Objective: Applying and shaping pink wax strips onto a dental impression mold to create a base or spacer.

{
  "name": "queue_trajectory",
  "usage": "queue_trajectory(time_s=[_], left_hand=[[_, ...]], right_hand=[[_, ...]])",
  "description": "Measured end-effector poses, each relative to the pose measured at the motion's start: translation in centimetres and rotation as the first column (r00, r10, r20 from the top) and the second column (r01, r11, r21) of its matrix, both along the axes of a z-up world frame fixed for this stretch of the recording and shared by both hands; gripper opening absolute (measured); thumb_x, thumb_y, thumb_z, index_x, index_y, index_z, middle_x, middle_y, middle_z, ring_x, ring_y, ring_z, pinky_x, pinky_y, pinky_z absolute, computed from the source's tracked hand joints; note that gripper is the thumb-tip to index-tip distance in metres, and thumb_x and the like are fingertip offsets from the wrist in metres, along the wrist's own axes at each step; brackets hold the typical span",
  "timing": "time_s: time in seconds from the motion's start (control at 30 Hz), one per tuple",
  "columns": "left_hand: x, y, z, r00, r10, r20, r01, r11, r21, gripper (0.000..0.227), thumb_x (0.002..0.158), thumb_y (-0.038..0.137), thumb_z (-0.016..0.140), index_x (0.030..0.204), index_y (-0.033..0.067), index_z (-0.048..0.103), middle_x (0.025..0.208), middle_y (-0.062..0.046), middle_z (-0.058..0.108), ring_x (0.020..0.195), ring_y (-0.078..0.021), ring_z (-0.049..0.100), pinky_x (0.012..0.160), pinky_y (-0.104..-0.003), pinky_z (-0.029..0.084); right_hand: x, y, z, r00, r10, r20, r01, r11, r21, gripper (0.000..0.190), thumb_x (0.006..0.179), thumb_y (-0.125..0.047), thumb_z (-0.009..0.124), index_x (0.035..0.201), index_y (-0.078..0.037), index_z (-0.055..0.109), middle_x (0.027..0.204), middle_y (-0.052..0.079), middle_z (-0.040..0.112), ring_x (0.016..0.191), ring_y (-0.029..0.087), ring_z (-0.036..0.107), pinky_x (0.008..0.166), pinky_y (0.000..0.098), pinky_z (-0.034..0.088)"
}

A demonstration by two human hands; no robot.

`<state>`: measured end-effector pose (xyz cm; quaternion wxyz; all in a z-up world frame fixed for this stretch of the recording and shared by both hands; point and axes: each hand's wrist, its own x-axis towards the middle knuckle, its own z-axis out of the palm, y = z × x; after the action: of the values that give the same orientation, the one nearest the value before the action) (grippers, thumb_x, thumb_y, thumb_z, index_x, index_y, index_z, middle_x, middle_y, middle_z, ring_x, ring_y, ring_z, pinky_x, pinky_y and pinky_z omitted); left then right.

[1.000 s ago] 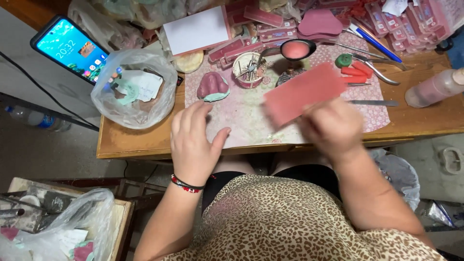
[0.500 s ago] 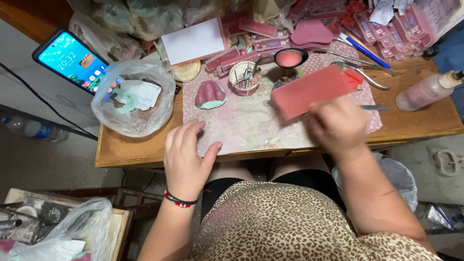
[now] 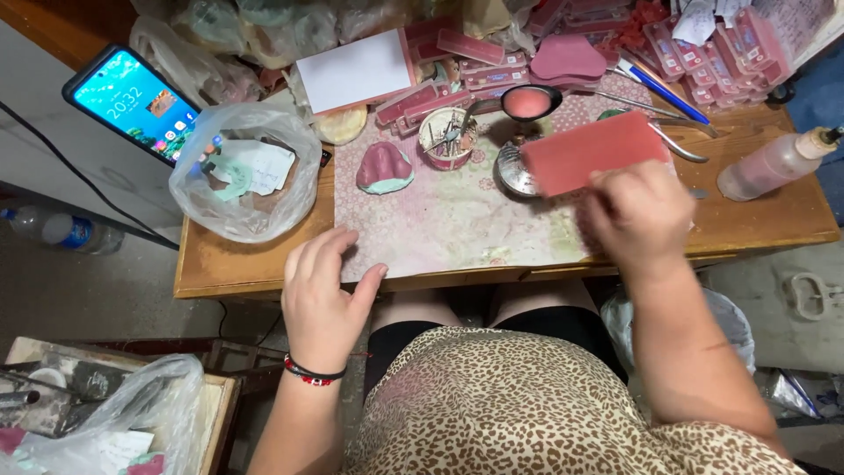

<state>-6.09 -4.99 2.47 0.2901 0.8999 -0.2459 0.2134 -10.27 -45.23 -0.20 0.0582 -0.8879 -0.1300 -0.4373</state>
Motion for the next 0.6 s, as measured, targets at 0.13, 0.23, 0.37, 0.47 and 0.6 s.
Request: queue_trajectory(time_s=[0.13,0.23,0.37,0.47,0.6], left_hand=[[0.0,-0.9,0.1,0.999,-0.009,-0.039,0.006,0.996,-0.086,0.047,0.081,0.023,0.09,0.12,0.0062,0.07,0.121,-0.014,0.07,0.116,-0.0394,0.064,0.098,-0.051,0.053],[-0.1,-1.0,0.4,1.0,-0.022,-0.021,0.02,0.995,-0.098,0.046,0.08,0.023,0.091,0.119,0.007,0.071,0.12,-0.013,0.071,0.115,-0.0385,0.065,0.097,-0.05,0.053],[-0.2,0.3,0.1,1.0,0.006,-0.026,-0.008,0.996,-0.084,0.046,0.08,0.024,0.091,0.118,0.0076,0.071,0.12,-0.012,0.072,0.114,-0.0376,0.065,0.097,-0.05,0.053],[-0.1,0.9,-0.3,1.0,0.027,-0.013,-0.028,0.997,-0.071,0.046,0.08,0.024,0.091,0.118,0.0076,0.071,0.12,-0.012,0.072,0.114,-0.0377,0.066,0.097,-0.05,0.053],[0.2,0.4,-0.3,0.999,0.016,-0.029,-0.018,0.996,-0.092,0.045,0.081,0.024,0.091,0.118,0.0075,0.072,0.119,-0.013,0.072,0.113,-0.038,0.066,0.096,-0.051,0.054]], right_hand=[[0.7,7.7,0.8,0.984,0.111,0.142,-0.112,0.994,0.0,0.017,0.092,-0.009,0.081,0.079,-0.015,0.071,0.075,0.004,0.064,0.066,0.026,0.065,0.066,0.0359,0.053],[0.4,9.4,0.9,0.969,0.182,0.17,-0.192,0.98,0.044,0.023,0.089,-0.005,0.081,0.074,-0.016,0.068,0.074,0.003,0.064,0.063,0.024,0.064,0.066,0.0315,0.055],[0.7,2.6,-0.1,0.99,0.072,0.118,-0.068,0.997,-0.04,0.021,0.096,-0.009,0.085,0.081,-0.014,0.073,0.076,0.006,0.067,0.068,0.028,0.065,0.067,0.0384,0.054],[1.1,-2.3,-1.9,0.993,-0.004,0.122,0.008,0.999,-0.032,0.017,0.099,-0.009,0.09,0.089,-0.011,0.077,0.084,0.004,0.068,0.073,0.027,0.067,0.071,0.0379,0.056],[1.3,2.4,-0.8,0.989,0.092,0.119,-0.091,0.996,-0.013,0.013,0.089,-0.007,0.088,0.087,-0.012,0.077,0.081,0.005,0.068,0.071,0.027,0.066,0.07,0.0383,0.055]])
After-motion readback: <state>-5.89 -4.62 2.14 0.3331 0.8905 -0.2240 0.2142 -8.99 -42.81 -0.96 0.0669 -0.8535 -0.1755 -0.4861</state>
